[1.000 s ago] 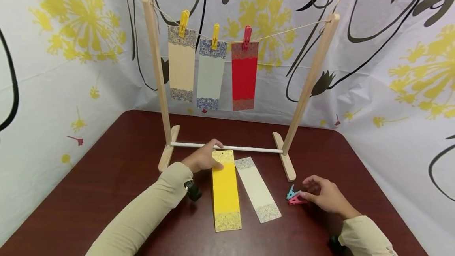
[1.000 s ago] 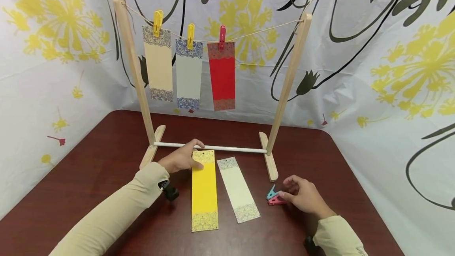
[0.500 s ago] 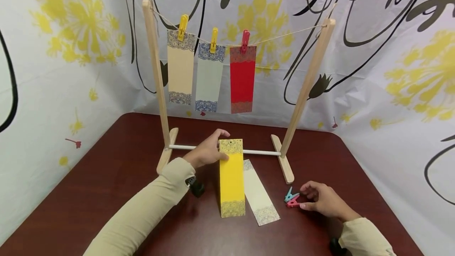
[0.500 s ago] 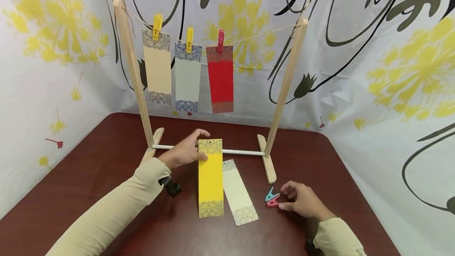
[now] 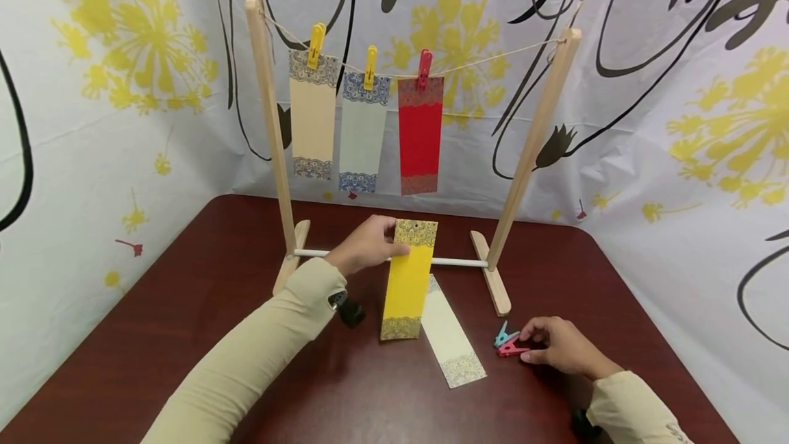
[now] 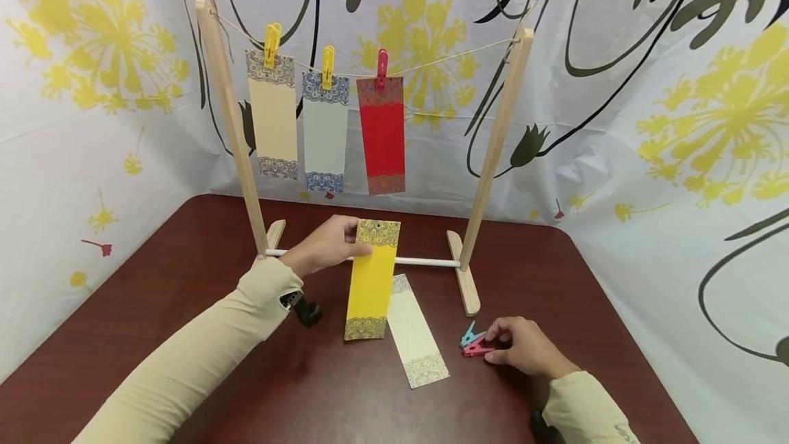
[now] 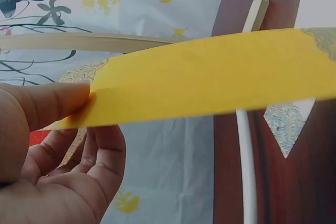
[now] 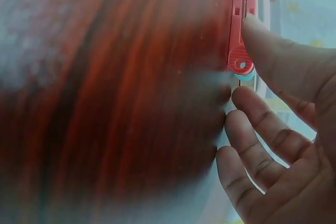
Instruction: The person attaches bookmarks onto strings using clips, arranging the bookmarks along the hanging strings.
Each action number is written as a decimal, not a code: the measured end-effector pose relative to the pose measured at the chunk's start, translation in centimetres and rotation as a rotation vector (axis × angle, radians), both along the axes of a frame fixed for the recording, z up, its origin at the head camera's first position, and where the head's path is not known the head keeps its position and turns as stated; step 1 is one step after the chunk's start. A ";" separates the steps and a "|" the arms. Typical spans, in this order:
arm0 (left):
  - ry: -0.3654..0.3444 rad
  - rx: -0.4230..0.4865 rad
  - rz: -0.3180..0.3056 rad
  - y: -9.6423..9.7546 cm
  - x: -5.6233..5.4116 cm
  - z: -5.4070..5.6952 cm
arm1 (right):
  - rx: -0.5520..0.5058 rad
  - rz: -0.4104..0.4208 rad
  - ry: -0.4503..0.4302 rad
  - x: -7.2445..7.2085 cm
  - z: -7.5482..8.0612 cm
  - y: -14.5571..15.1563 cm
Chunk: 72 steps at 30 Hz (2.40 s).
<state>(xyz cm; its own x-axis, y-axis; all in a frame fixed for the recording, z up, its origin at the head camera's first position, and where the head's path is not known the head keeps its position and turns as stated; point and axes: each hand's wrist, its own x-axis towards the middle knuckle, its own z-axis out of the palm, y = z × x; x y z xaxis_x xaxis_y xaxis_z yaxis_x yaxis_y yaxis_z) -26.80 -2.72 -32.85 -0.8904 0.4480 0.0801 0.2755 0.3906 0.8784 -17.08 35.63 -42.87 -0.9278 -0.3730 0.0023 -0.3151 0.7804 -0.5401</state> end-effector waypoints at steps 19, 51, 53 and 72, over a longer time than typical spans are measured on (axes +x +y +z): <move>0.073 -0.034 0.050 1.6 -0.7 1.9 | 0.067 0.132 0.084 -0.1 0.9 0.2; 0.099 0.001 0.077 3.9 -1.0 3.9 | -0.036 0.034 0.286 -1.1 7.7 -0.2; 0.095 -0.005 0.084 4.0 -1.0 3.9 | -0.040 0.039 0.281 -1.1 8.3 -0.3; 0.091 0.012 0.035 4.8 -1.3 5.5 | 0.005 0.057 0.452 -3.5 13.8 -2.1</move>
